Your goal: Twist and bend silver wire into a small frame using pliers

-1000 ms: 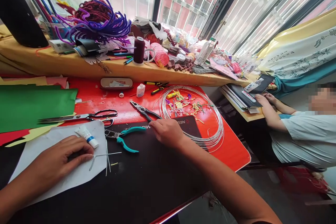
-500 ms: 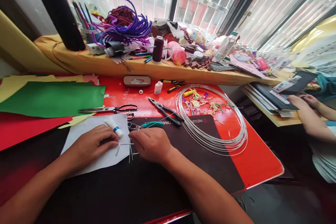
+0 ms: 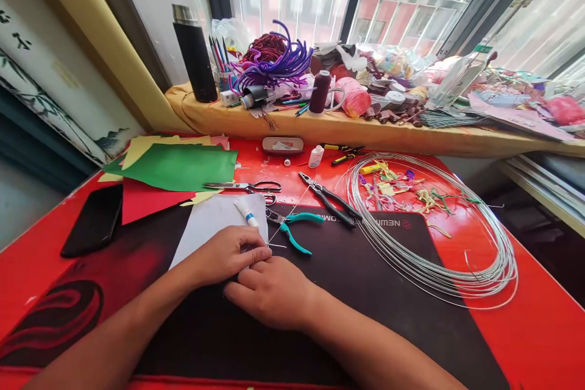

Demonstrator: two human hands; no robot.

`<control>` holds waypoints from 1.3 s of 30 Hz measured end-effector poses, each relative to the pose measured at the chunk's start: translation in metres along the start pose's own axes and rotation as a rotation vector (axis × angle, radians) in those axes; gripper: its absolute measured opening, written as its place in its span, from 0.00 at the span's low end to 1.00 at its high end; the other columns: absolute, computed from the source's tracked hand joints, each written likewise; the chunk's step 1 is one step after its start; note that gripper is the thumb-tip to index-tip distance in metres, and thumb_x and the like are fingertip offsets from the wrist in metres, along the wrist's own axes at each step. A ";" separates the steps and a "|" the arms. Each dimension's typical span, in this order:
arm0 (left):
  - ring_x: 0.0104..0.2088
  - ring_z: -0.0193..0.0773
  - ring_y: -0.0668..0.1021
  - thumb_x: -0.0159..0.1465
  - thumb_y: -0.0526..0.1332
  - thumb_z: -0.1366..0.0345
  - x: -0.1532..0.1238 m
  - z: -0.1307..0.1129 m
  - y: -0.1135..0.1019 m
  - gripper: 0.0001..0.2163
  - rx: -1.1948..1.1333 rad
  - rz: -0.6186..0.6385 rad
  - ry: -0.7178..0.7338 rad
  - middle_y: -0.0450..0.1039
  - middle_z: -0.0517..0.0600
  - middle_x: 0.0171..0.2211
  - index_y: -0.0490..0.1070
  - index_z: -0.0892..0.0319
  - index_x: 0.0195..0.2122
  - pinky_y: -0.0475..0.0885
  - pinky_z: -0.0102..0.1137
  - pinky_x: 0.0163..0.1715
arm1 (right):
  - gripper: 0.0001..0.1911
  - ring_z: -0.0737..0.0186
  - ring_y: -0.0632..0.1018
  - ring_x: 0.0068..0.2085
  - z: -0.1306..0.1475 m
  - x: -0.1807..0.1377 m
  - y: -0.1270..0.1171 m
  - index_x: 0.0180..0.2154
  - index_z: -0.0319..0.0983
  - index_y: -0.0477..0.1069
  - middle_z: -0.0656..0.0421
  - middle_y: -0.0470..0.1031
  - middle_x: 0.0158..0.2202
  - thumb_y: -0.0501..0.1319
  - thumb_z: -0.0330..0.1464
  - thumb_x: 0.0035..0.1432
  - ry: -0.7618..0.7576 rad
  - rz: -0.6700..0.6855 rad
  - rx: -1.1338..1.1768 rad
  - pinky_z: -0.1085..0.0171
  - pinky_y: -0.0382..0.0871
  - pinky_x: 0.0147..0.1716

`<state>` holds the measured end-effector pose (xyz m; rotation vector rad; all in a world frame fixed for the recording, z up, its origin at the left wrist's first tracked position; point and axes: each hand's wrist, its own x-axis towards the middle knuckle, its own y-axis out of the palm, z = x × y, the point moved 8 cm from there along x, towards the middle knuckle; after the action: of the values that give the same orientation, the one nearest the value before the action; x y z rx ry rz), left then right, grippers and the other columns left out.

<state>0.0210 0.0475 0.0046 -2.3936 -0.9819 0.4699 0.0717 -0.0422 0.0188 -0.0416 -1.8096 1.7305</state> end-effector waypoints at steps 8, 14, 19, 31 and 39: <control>0.29 0.37 0.72 0.66 0.62 0.59 -0.002 0.014 0.006 0.08 -0.025 0.050 -0.129 0.74 0.45 0.29 0.77 0.56 0.41 0.66 0.31 0.30 | 0.08 0.63 0.73 0.28 0.003 -0.001 0.006 0.43 0.41 0.77 0.65 0.76 0.27 0.58 0.29 0.70 0.029 -0.027 0.109 0.61 0.57 0.24; 0.36 0.39 0.77 0.65 0.65 0.60 -0.004 0.019 -0.033 0.07 -0.275 -0.283 -0.061 0.77 0.49 0.36 0.75 0.57 0.39 0.71 0.31 0.36 | 0.14 0.65 0.78 0.28 -0.024 -0.012 -0.017 0.44 0.40 0.78 0.60 0.80 0.30 0.55 0.37 0.74 0.284 -0.231 0.380 0.65 0.66 0.28; 0.26 0.33 0.70 0.63 0.69 0.57 -0.011 0.022 -0.052 0.13 -0.582 -0.425 -0.028 0.70 0.44 0.27 0.66 0.56 0.37 0.64 0.27 0.24 | 0.09 0.63 0.81 0.33 -0.072 -0.034 -0.018 0.42 0.41 0.79 0.58 0.82 0.34 0.61 0.36 0.70 0.710 -0.392 0.805 0.66 0.72 0.35; 0.32 0.35 0.74 0.67 0.63 0.66 -0.010 0.001 0.004 0.06 -0.408 0.011 -0.020 0.71 0.44 0.31 0.65 0.56 0.38 0.69 0.31 0.35 | 0.16 0.67 0.73 0.22 -0.088 -0.042 -0.002 0.41 0.38 0.76 0.63 0.71 0.23 0.62 0.45 0.68 0.964 -0.439 1.261 0.68 0.66 0.22; 0.37 0.40 0.76 0.69 0.62 0.56 -0.013 0.017 -0.051 0.11 0.071 -0.329 0.015 0.78 0.50 0.38 0.74 0.56 0.45 0.69 0.34 0.37 | 0.17 0.68 0.73 0.21 -0.118 -0.063 -0.016 0.37 0.38 0.76 0.63 0.73 0.24 0.63 0.46 0.67 1.060 -0.720 1.357 0.69 0.66 0.19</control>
<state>-0.0243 0.0750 0.0218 -2.1152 -1.2991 0.3566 0.1818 0.0336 0.0011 0.1928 0.2504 1.5234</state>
